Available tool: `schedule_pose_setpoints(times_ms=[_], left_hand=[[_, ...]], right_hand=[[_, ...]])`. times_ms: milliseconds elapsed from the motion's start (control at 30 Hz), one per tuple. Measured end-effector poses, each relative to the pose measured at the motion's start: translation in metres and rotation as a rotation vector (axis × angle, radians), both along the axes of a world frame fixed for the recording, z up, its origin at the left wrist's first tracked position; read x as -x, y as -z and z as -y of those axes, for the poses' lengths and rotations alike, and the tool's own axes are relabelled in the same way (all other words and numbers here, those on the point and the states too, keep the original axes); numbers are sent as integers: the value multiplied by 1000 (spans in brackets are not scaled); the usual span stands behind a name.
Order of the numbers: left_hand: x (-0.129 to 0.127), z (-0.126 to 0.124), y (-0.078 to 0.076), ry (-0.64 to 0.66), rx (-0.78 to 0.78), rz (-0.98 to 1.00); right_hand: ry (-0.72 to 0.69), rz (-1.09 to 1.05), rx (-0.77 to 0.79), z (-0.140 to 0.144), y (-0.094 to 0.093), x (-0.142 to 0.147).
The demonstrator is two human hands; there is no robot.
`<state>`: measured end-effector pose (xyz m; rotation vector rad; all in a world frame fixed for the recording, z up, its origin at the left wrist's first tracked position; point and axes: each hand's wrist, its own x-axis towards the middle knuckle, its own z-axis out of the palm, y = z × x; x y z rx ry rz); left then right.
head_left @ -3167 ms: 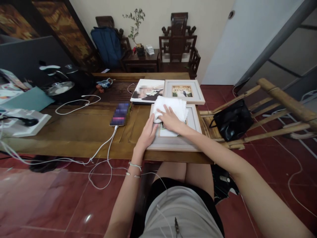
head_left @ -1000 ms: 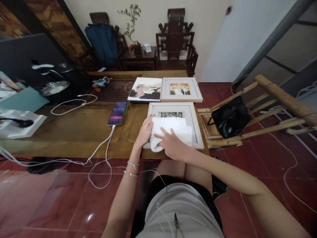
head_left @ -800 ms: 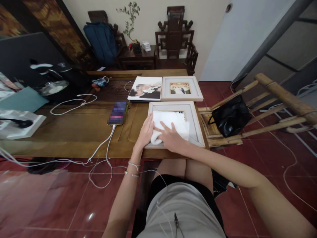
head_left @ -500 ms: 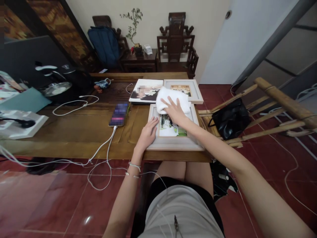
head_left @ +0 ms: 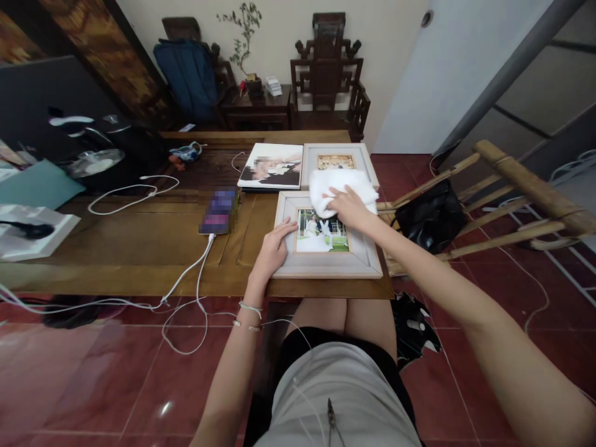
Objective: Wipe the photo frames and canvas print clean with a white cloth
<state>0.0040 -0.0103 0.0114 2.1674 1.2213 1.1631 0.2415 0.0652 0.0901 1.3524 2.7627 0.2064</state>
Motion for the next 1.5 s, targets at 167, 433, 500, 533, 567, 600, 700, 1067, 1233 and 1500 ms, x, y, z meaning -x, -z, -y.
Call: schedule_pose_setpoints(times_ms=[167,433,500,533,567,600,700,1067,1233,1500], left_hand=[[-2,0,0,-10,-7,-14],[-3,1,4,-82,32,-138],[-3,1,5,-98,35,-175],[-3,1,6,-105,32,-186],[-3,1,6,-111,27,-191],[-3,0,6,-114,23,-193],[-2,0,5,-109,25,-188],[0,-1,4,-101,22,-196],[0,-3,9,-116,0,-218],[-1,-1,6,-125,-6,-254]], right_hand=[[76,105,-52,25,-1,-49],[-65,-17,158,146,-13,-49],[-93,-101,255,161,-14,-48],[-95,-140,281,162,-12,-48],[-93,-173,292,159,-8,-47],[-85,-199,287,152,-4,-45],[2,-242,213,110,7,-38],[150,-4,-43,24,20,1],[148,95,114,95,4,8],[-23,25,444,175,-42,13]])
